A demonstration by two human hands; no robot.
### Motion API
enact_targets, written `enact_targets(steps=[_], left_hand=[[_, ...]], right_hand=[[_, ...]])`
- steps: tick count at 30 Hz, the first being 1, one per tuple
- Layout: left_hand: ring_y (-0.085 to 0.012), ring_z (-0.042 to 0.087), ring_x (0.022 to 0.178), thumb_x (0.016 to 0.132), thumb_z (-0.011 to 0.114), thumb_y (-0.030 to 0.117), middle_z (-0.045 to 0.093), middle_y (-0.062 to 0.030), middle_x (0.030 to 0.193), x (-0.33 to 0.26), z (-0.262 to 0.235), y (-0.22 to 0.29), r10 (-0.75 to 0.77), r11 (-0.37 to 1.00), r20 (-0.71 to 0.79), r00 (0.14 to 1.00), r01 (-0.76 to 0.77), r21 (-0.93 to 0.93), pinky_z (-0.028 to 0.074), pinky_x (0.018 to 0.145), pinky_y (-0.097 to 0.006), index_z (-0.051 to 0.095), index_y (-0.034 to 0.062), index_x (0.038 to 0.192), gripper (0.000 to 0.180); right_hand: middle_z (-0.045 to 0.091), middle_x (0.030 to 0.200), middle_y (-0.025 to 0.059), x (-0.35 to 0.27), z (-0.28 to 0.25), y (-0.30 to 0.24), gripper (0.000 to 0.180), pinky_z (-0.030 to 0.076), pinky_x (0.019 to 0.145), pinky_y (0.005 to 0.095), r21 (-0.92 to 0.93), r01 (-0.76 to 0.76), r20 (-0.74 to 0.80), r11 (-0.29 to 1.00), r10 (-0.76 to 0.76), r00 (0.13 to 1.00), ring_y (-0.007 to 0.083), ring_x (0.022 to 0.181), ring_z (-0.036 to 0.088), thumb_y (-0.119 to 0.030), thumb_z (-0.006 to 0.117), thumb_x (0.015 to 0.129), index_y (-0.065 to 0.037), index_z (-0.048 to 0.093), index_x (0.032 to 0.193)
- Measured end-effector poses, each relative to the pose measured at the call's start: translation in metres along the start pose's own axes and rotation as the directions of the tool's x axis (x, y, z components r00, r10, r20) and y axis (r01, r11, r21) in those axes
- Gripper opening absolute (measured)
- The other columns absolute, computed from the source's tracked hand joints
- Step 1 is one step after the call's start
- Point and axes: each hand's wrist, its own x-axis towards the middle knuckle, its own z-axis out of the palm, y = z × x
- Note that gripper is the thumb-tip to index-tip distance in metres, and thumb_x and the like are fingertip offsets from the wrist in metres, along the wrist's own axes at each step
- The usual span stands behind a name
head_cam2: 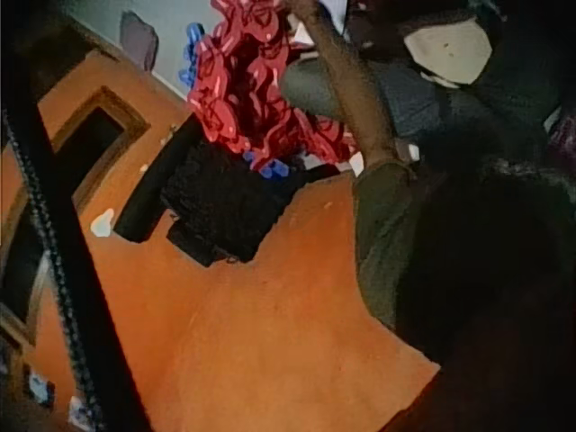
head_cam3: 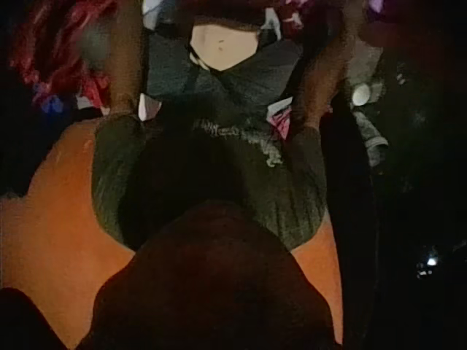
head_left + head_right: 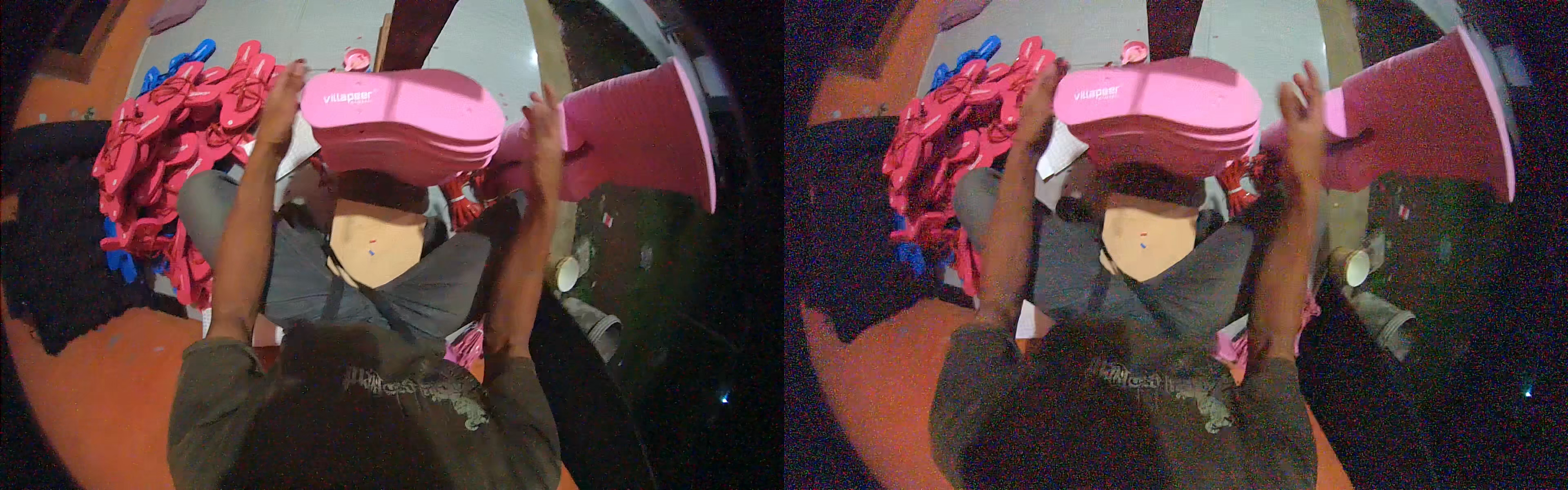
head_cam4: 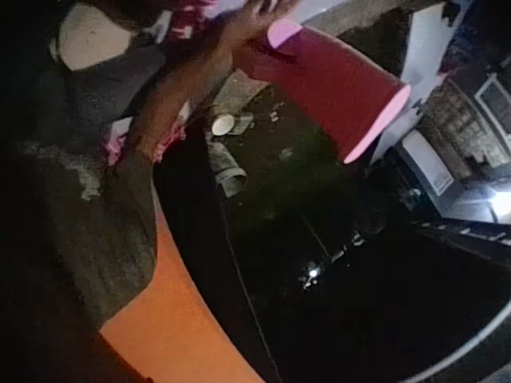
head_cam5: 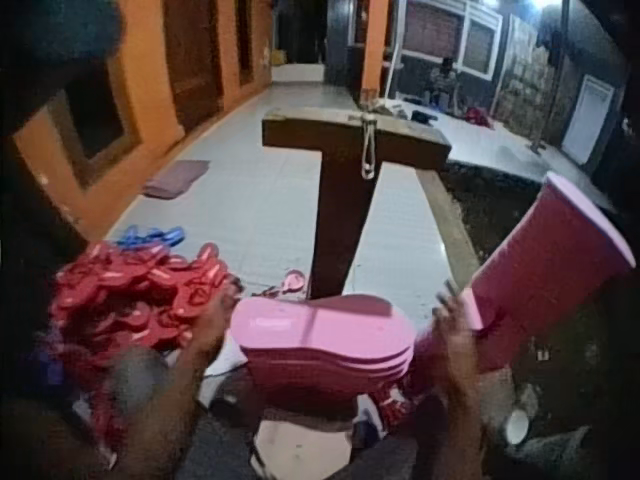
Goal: The person organizes pink flip-flop soles into a stack and then peels small circular white stickers from a sheet and applies them to the heel area of a pink sole.
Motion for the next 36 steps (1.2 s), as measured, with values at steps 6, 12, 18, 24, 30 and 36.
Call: enact_targets(steps=[6, 12, 18, 24, 30, 36], left_hand=[[-0.014, 0.051, 0.094, 0.085, 0.051, 0.037, 0.056, -0.0073, 0.101, -0.015, 0.009, 0.019, -0.078, 0.996, 0.3, 0.951, 0.061, 0.066, 0.038, 0.085, -0.027, 0.051, -0.0007, 0.11, 0.046], [-0.0314, 0.043, 0.112, 0.067, 0.067, 0.047, 0.045, -0.0196, 0.121, -0.017, 0.05, 0.092, 0.372, 0.675, 0.493, 0.786, -0.594, 0.438, 0.035, 0.093, -0.036, 0.044, 0.0056, 0.121, 0.072], [-0.0396, 0.048, 0.102, 0.056, 0.067, 0.057, 0.048, -0.0221, 0.11, -0.002, 0.078, 0.072, 0.095, 0.241, 0.834, 0.544, -0.825, 0.511, 0.041, 0.085, -0.044, 0.036, 0.0186, 0.128, 0.087], [-0.036, 0.054, 0.084, 0.057, 0.07, 0.049, 0.05, -0.0207, 0.098, -0.013, 0.071, 0.072, 0.149, 0.191, 0.835, 0.53, -0.844, 0.501, 0.045, 0.071, -0.043, 0.029, 0.0248, 0.132, 0.089], [-0.0333, 0.055, 0.081, 0.056, 0.073, 0.042, 0.051, -0.0168, 0.094, -0.024, 0.067, 0.07, 0.175, 0.159, 0.822, 0.543, -0.839, 0.52, 0.045, 0.069, -0.042, 0.03, 0.0258, 0.132, 0.089], [-0.0373, 0.052, 0.087, 0.052, 0.075, 0.034, 0.048, -0.0197, 0.103, -0.032, 0.076, 0.08, 0.012, 0.161, 0.822, 0.57, -0.812, 0.561, 0.044, 0.076, -0.044, 0.028, 0.0261, 0.133, 0.094]], right_hand=[[0.052, 0.111, 0.0108, -0.02, 0.035, 0.005, 0.04, 0.037, 0.089, 0.0291, 0.202, -0.308, 0.184, 0.93, 0.273, 0.944, 0.0167, 0.102, 0.049, -0.024, 0.053, 0.086, -0.001, 0.045, 0.118], [0.053, 0.107, 0.0091, -0.022, -0.006, 0.145, 0.062, 0.039, 0.083, 0.0361, 0.7, -0.37, -0.347, 0.611, 0.743, 0.572, 0.0192, 0.096, 0.051, -0.053, 0.048, 0.08, -0.003, 0.05, 0.115], [0.055, 0.108, 0.009, -0.059, 0.078, 0.226, 0.06, 0.046, 0.067, 0.033, 0.515, -0.729, -0.055, 0.45, 0.867, 0.496, 0.0211, 0.086, 0.056, -0.048, 0.051, 0.081, 0.001, 0.049, 0.115], [0.056, 0.107, 0.0096, -0.039, 0.074, 0.226, 0.058, 0.045, 0.069, 0.0322, 0.487, -0.757, 0.028, 0.435, 0.859, 0.511, 0.0202, 0.087, 0.056, -0.045, 0.052, 0.081, 0.002, 0.049, 0.115], [0.056, 0.105, 0.0101, -0.03, 0.07, 0.215, 0.056, 0.045, 0.071, 0.0314, 0.522, -0.679, -0.064, 0.516, 0.818, 0.572, 0.0194, 0.087, 0.056, -0.042, 0.053, 0.082, 0.003, 0.049, 0.114], [0.057, 0.104, 0.0106, -0.033, 0.061, 0.159, 0.054, 0.045, 0.073, 0.0306, 0.663, -0.334, -0.327, 0.671, 0.66, 0.677, 0.0185, 0.088, 0.056, -0.04, 0.055, 0.082, 0.004, 0.049, 0.114]])
